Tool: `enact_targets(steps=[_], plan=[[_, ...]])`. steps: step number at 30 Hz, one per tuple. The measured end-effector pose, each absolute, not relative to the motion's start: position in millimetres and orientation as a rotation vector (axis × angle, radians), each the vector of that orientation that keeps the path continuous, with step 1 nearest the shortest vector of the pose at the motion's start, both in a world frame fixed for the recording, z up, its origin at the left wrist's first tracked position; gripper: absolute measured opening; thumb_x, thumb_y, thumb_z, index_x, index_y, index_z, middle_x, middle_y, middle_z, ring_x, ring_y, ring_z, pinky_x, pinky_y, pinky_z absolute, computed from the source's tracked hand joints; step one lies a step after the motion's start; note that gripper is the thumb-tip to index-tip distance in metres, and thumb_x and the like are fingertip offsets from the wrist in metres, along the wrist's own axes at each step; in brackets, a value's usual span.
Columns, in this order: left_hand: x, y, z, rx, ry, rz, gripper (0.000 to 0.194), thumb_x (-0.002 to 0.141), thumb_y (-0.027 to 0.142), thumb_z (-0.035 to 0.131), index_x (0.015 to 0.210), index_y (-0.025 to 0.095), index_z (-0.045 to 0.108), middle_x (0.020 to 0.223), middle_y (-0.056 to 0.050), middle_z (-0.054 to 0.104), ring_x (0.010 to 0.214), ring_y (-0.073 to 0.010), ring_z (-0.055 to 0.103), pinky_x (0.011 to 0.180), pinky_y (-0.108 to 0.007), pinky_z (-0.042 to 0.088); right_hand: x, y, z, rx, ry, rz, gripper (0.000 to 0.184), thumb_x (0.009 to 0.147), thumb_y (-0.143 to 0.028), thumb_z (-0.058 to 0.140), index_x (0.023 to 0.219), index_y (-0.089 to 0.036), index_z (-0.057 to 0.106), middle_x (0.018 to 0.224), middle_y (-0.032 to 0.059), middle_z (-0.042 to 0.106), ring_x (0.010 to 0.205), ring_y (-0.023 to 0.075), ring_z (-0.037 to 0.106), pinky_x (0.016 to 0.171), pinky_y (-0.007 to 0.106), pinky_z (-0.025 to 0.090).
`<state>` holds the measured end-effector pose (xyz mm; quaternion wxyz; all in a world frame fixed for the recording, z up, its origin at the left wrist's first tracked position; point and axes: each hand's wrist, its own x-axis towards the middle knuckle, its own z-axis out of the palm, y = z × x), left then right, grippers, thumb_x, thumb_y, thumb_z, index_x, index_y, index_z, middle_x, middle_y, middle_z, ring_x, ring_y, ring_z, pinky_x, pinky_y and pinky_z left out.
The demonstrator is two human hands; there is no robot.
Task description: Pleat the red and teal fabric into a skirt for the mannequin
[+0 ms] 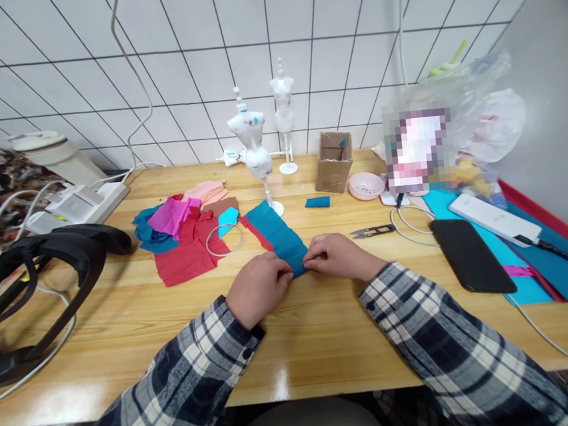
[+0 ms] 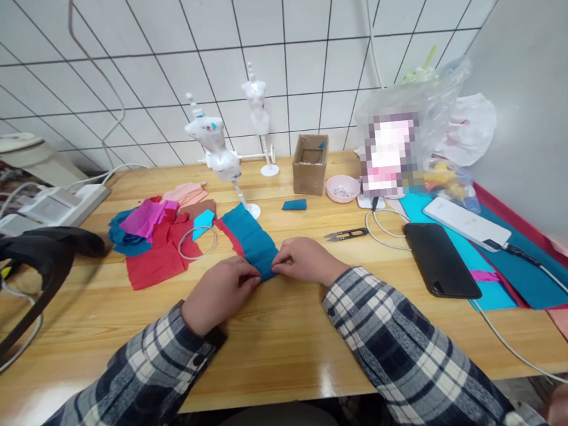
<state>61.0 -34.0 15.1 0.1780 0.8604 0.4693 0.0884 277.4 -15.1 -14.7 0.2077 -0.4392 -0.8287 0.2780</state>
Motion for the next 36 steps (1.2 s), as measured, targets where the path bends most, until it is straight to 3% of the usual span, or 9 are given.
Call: enact_targets(steps=[5,8,17,26,35,36], plan=[[61.7,-36.1,15.7,2.398,1.383,0.169,0.019,0.085,0.027,0.055,0.088,0.026,0.074,0.086,-0.002,0.074,0.075,-0.0206,0.066,0.064,-0.031,0.045,277.1,-15.6,-15.1,-1.325,-2.212,0.896,0.009,0.081,-0.024,0.068,0.087,-0.024,0.075,0.069,-0.0035,0.068,0.062,0.0113,0.059,0.058,0.023,0.041],[61.6,-36.9,16.4,2.371,1.420,0.201,0.019,0.084,0.028,0.058,0.097,0.025,0.071,0.084,-0.002,0.074,0.076,-0.0204,0.065,0.063,-0.030,0.043,277.8,-16.1,-14.2,-1.316,-2.229,0.904,0.005,0.080,-0.023,0.068,0.080,-0.022,0.074,0.071,-0.0026,0.069,0.064,0.0113,0.060,0.059,0.022,0.041],[62.5,-34.6,16.6,2.450,1.336,0.285,0.014,0.083,0.024,0.058,0.082,0.023,0.072,0.085,-0.003,0.072,0.084,-0.0202,0.062,0.073,-0.031,0.043,278.6,-16.1,-11.3,-1.263,-2.326,0.792,0.006,0.080,-0.020,0.068,0.079,-0.021,0.073,0.077,0.0001,0.071,0.073,0.0137,0.060,0.068,0.025,0.042],[61.9,-35.2,14.3,2.399,1.428,0.210,0.012,0.083,0.028,0.059,0.087,0.025,0.069,0.076,0.000,0.071,0.070,-0.0186,0.062,0.063,-0.030,0.038,277.9,-15.3,-12.4,-1.331,-2.297,0.861,0.005,0.079,-0.020,0.067,0.079,-0.020,0.072,0.073,-0.0013,0.069,0.066,0.0114,0.058,0.060,0.023,0.038],[67.3,-36.1,12.5,2.538,1.456,0.177,0.008,0.084,0.026,0.060,0.083,0.024,0.067,0.089,-0.004,0.065,0.089,-0.0244,0.058,0.075,-0.036,0.040,273.3,-17.7,-7.9,-1.371,-2.352,0.767,0.002,0.078,-0.019,0.067,0.079,-0.020,0.065,0.071,-0.0027,0.063,0.065,0.0117,0.054,0.059,0.023,0.033],[67.7,-37.0,12.6,2.532,1.488,0.175,0.006,0.083,0.028,0.061,0.085,0.024,0.066,0.091,-0.004,0.064,0.091,-0.0253,0.056,0.076,-0.037,0.040,273.3,-18.7,-6.4,-1.411,-2.343,0.712,0.009,0.077,-0.021,0.070,0.082,-0.020,0.063,0.072,-0.0023,0.063,0.067,0.0126,0.054,0.059,0.024,0.033]])
